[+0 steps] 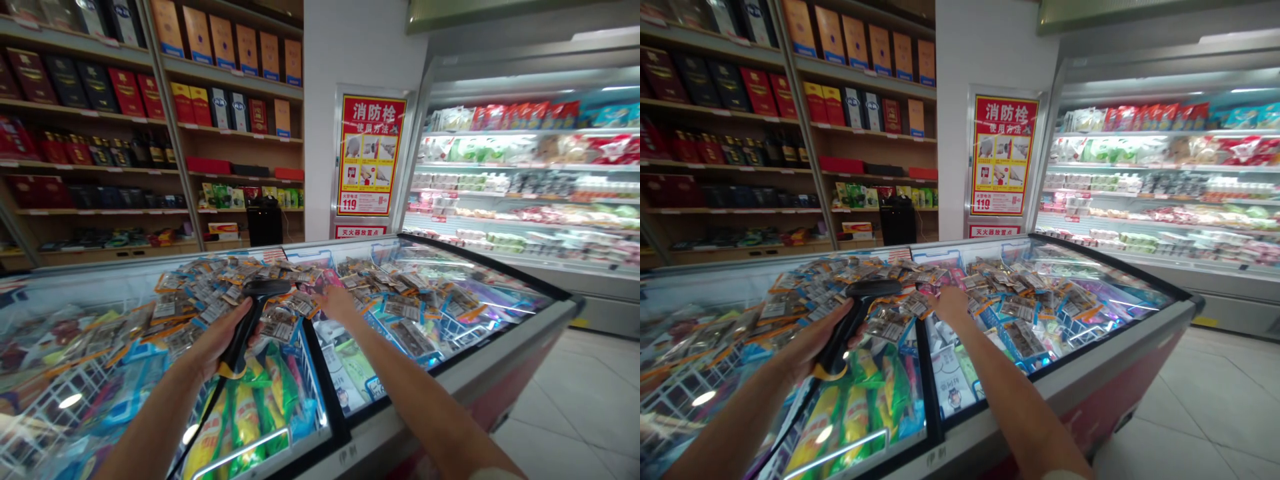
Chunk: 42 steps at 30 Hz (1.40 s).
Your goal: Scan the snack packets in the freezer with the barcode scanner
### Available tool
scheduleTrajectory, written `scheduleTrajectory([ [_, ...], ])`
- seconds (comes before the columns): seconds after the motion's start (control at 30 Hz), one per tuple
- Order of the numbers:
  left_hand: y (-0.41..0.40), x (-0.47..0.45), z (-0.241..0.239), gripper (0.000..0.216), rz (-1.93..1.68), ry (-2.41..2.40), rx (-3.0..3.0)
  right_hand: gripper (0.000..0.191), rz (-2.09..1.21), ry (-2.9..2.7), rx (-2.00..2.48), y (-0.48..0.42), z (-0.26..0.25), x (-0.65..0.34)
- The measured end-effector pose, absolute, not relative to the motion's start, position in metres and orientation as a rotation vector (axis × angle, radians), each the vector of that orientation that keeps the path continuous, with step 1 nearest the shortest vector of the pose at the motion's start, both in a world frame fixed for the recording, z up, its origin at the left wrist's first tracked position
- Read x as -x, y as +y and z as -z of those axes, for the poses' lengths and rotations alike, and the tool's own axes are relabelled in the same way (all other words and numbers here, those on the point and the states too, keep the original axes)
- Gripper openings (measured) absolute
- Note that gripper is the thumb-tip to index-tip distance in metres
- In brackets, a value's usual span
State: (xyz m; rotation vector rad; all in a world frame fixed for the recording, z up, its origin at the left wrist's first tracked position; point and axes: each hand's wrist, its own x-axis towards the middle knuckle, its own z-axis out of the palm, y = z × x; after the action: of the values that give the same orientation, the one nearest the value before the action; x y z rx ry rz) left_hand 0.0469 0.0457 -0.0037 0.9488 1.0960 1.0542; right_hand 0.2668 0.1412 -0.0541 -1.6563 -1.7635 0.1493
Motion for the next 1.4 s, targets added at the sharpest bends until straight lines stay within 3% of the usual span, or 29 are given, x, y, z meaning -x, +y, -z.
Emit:
scheduleTrajectory([
  [0.1, 0.044, -0.049, 0.002, 0.030, -1.040, 1.113, -0.956, 0.043, -0.237, -1.810, 1.710, 0.141, 0.059, -0.242],
  [0.43, 0.040, -0.059, 0.002, 0.033, -0.978, 1.048, -1.060, 0.025, -0.497, -1.547, 1.547, 0.160, 0.066, -0.286],
  [0.97, 0.038, -0.066, 0.005, 0.033, -0.908, 0.968, -1.106, 0.022, -0.872, -1.301, 1.273, 0.158, 0.068, -0.315],
  [1.2, 0.036, -0.065, 0.001, 0.033, -0.947, 0.970, -1.106, 0.026, -0.832, -1.231, 1.326, 0.152, 0.057, -0.318],
  [1.4, 0.039, -0.064, 0.004, 0.037, -0.961, 0.954, -1.122, 0.037, -0.525, -1.099, 1.407, 0.163, 0.044, -0.354],
])
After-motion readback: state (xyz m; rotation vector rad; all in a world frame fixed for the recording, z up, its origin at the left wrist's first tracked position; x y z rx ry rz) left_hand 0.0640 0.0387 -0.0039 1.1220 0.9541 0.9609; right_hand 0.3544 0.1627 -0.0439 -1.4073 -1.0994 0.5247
